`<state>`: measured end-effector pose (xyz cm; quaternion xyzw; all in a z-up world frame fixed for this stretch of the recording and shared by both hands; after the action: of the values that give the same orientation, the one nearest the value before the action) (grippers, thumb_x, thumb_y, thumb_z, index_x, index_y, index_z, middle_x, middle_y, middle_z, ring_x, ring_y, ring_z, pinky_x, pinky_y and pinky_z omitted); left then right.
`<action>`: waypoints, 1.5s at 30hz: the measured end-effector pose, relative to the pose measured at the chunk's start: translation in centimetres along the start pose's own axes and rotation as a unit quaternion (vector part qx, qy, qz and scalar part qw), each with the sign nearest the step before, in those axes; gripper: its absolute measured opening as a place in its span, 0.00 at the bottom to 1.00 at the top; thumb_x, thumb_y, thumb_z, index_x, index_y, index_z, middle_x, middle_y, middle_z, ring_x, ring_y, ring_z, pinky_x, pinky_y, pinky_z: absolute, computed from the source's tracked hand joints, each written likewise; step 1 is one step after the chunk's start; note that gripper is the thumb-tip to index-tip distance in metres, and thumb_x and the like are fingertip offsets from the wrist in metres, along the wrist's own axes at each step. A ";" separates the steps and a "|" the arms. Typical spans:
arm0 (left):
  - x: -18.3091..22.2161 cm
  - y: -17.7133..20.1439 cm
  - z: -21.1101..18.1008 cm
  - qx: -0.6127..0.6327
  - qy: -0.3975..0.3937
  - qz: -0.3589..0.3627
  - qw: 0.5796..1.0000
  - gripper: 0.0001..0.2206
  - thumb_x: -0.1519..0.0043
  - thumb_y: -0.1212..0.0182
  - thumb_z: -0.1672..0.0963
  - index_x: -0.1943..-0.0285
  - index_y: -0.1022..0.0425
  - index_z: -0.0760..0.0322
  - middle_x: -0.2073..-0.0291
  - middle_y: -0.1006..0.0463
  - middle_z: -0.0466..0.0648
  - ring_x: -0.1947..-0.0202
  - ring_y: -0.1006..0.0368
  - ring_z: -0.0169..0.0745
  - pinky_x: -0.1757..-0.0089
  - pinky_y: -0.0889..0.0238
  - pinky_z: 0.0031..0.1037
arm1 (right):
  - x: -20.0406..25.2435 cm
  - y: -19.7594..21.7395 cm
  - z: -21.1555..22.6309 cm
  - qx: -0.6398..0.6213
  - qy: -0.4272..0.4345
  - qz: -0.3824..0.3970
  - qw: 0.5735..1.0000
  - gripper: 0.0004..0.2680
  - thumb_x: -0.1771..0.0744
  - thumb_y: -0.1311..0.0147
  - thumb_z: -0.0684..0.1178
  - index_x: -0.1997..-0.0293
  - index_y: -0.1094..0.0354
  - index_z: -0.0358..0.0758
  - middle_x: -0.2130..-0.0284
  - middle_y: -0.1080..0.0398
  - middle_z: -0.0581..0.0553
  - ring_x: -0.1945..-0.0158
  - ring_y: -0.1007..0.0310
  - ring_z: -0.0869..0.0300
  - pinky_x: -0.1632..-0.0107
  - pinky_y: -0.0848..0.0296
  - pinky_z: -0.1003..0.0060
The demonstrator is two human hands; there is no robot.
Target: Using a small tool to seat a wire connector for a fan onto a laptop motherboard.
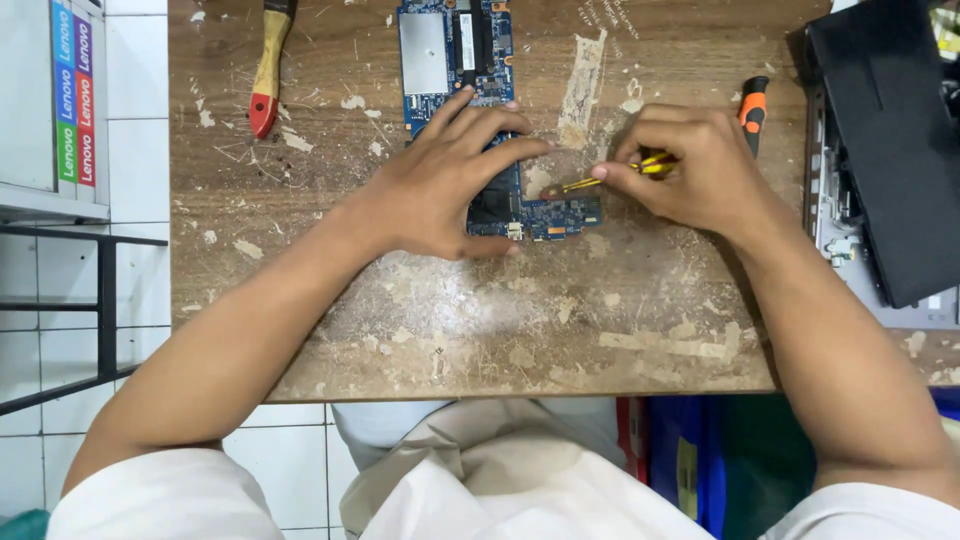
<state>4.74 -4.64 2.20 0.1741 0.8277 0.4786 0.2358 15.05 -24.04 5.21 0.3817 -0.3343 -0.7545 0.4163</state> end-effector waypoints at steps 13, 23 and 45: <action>-0.5 0.5 -0.3 0.010 0.076 0.007 0.997 0.37 0.39 0.29 0.50 0.20 0.39 0.62 0.28 0.33 0.60 0.24 0.42 0.61 0.25 0.66 0.59 | 0.5 0.3 -2.5 0.018 0.012 -0.013 1.000 0.11 0.27 0.30 0.49 0.64 0.22 0.35 0.67 0.21 0.42 0.67 0.23 0.56 0.59 0.25 0.57; -0.4 0.5 -0.3 0.024 0.078 0.011 0.997 0.33 0.39 0.30 0.50 0.23 0.33 0.58 0.30 0.33 0.57 0.25 0.43 0.62 0.26 0.69 0.61 | 0.9 0.2 -2.6 -0.065 -0.024 0.006 0.998 0.08 0.28 0.29 0.44 0.63 0.25 0.35 0.64 0.23 0.42 0.63 0.25 0.58 0.57 0.27 0.61; 0.4 2.7 0.9 0.233 0.043 -0.064 0.969 0.27 0.38 0.59 0.69 0.28 0.31 0.82 0.38 0.23 0.76 0.28 0.33 0.73 0.26 0.59 0.61 | -0.4 -0.8 -0.4 -0.093 0.028 0.019 0.995 0.08 0.33 0.26 0.45 0.68 0.24 0.38 0.74 0.26 0.40 0.70 0.26 0.44 0.63 0.30 0.55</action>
<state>5.06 -2.49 4.04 0.1502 0.9353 0.2635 0.1826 15.25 -23.42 4.49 0.3555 -0.2582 -0.7632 0.4738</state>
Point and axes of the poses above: each hand's wrist, its own x-axis away from the middle knuckle, its own y-axis out of the back of the hand, z = x × y, the point moved 7 cm from there along -x, towards the middle knuckle
